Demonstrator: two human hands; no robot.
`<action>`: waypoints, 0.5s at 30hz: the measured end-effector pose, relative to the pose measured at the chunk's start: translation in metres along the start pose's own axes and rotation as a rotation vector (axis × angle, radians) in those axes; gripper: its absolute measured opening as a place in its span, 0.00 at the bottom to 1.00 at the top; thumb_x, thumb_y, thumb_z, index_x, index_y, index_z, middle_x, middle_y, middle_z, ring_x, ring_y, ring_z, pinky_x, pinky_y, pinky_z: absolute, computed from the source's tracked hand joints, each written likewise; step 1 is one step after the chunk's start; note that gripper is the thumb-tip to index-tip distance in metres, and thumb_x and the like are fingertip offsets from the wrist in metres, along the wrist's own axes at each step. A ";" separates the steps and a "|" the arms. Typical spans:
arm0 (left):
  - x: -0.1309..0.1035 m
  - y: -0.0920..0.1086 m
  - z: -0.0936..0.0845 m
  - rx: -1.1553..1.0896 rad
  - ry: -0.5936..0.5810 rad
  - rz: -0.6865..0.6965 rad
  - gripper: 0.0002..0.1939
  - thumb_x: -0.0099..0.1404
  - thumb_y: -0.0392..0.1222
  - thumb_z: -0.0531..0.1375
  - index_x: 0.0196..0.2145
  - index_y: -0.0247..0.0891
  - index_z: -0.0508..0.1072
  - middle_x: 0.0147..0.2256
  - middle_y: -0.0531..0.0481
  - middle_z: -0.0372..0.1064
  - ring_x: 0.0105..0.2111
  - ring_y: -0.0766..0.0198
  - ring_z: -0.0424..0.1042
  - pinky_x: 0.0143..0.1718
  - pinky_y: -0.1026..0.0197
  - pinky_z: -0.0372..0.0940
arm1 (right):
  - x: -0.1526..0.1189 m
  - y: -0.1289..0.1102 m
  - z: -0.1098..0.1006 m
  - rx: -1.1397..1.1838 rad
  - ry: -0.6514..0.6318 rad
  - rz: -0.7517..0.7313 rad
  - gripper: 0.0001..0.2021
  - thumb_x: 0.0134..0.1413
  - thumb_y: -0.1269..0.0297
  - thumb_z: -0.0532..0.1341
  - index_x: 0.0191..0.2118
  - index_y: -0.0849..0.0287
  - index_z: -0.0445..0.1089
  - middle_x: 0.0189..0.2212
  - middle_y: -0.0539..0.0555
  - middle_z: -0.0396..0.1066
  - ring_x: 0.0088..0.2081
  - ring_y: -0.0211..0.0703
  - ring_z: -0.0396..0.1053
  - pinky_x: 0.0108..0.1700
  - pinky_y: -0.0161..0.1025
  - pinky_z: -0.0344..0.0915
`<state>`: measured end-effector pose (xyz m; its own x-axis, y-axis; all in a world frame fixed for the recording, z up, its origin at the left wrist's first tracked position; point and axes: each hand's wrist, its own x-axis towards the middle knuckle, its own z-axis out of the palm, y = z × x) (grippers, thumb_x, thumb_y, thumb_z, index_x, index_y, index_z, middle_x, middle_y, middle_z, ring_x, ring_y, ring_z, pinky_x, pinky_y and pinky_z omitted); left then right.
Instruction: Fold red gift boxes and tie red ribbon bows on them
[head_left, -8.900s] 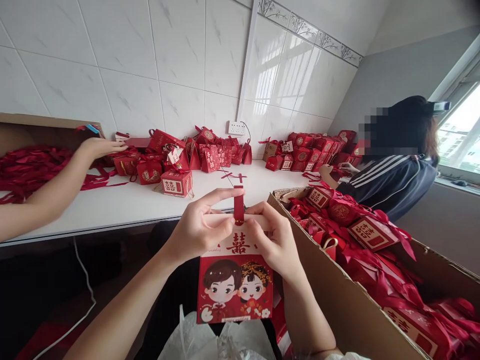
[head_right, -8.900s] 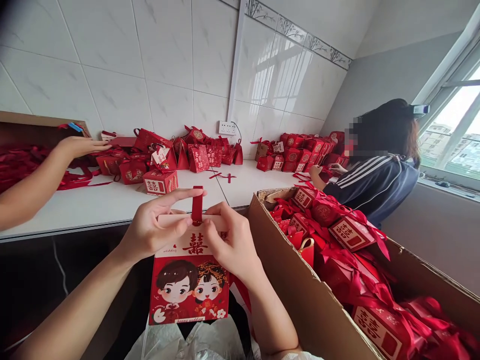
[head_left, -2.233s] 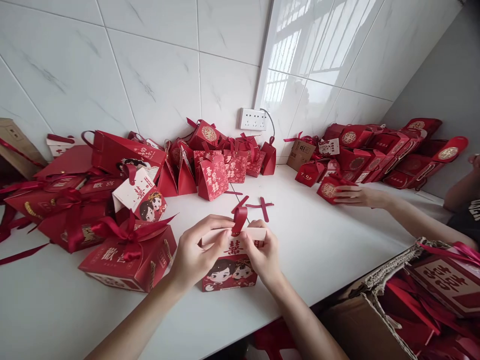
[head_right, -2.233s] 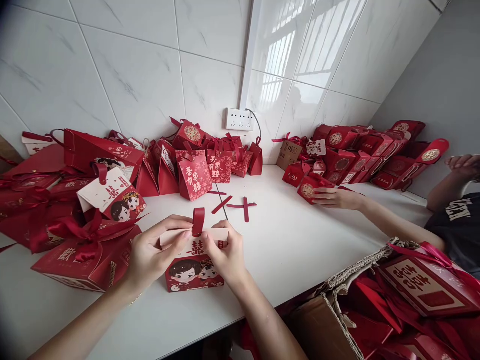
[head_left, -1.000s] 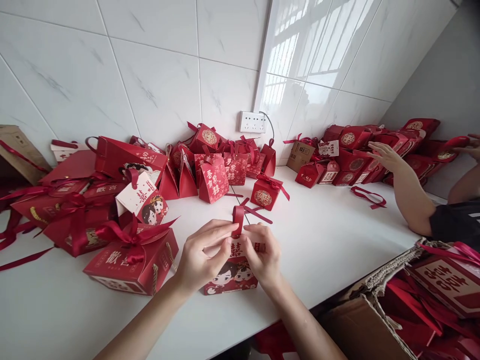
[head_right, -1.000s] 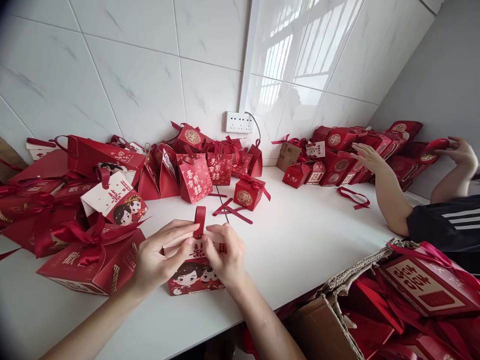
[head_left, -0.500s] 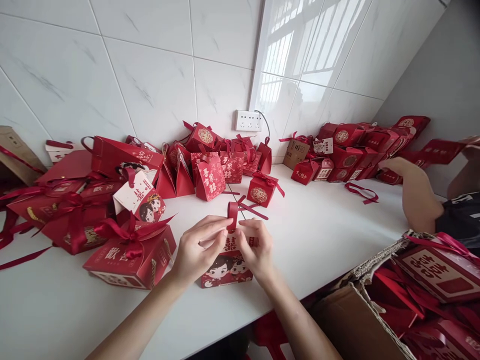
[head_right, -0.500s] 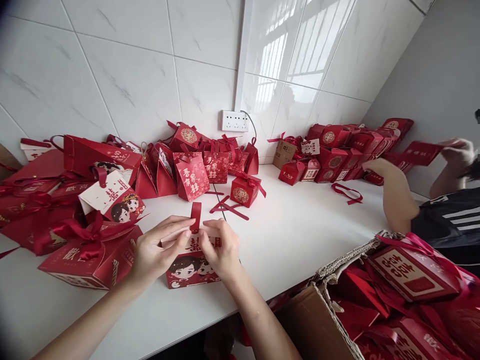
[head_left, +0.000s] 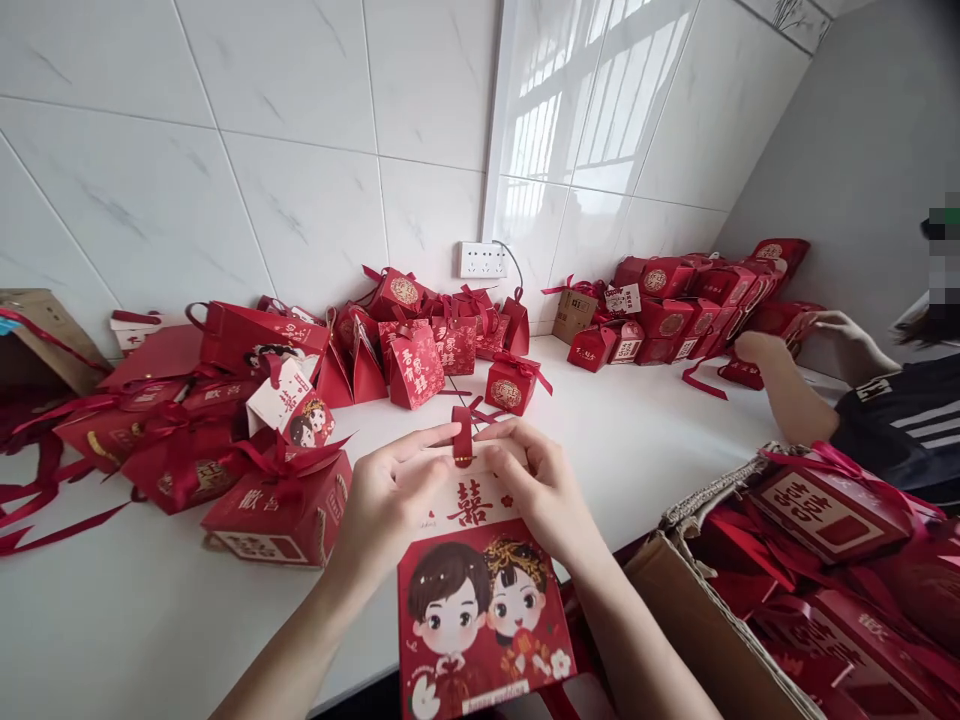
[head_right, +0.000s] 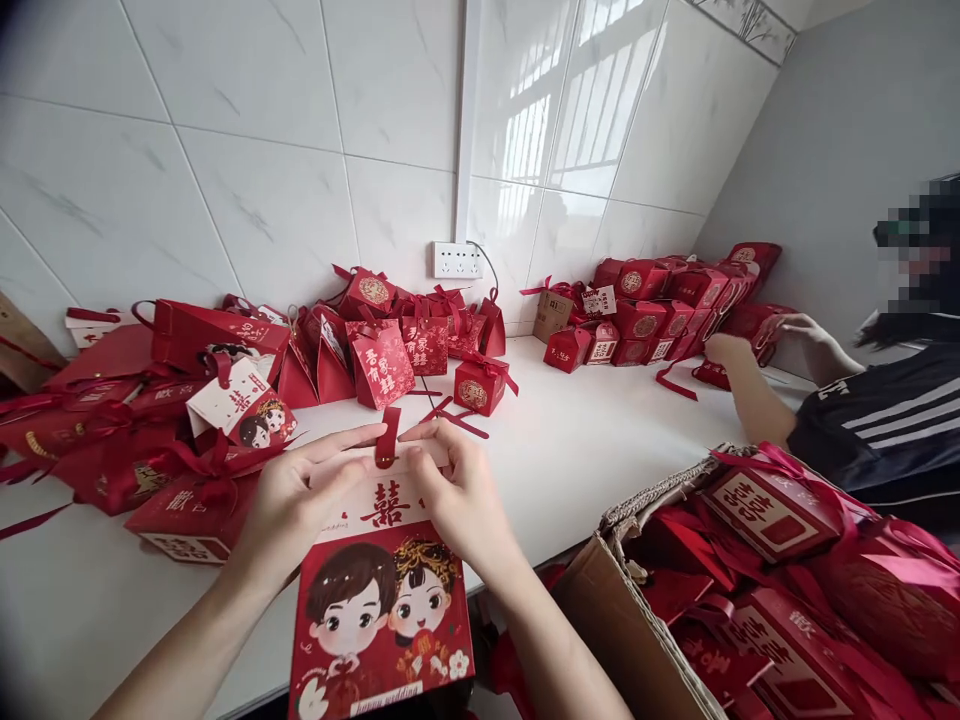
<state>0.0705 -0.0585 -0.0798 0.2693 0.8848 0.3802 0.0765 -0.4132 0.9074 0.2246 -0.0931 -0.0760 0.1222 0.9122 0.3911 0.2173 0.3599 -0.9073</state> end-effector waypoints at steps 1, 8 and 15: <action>-0.005 0.006 0.000 0.000 -0.009 -0.010 0.16 0.60 0.40 0.58 0.45 0.36 0.75 0.26 0.49 0.76 0.26 0.59 0.76 0.22 0.63 0.71 | -0.005 -0.007 -0.002 0.002 -0.007 0.015 0.08 0.55 0.63 0.55 0.33 0.60 0.69 0.24 0.48 0.66 0.23 0.34 0.60 0.24 0.30 0.58; -0.026 0.018 -0.006 -0.145 -0.033 0.060 0.27 0.62 0.45 0.58 0.58 0.43 0.61 0.47 0.45 0.73 0.46 0.51 0.73 0.41 0.54 0.73 | -0.025 -0.026 -0.012 -0.096 0.089 -0.021 0.08 0.55 0.62 0.56 0.33 0.59 0.71 0.18 0.46 0.60 0.20 0.33 0.56 0.21 0.30 0.54; -0.082 -0.045 0.008 -0.232 0.033 0.037 0.34 0.62 0.63 0.48 0.62 0.47 0.54 0.57 0.45 0.62 0.58 0.45 0.60 0.55 0.46 0.63 | -0.028 -0.027 -0.026 -0.129 0.201 -0.039 0.08 0.55 0.62 0.56 0.35 0.59 0.70 0.17 0.44 0.59 0.17 0.31 0.51 0.18 0.29 0.51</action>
<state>0.0528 -0.1144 -0.1532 0.2356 0.8783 0.4161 -0.1562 -0.3883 0.9082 0.2408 -0.1340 -0.0584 0.2986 0.8364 0.4596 0.3461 0.3539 -0.8689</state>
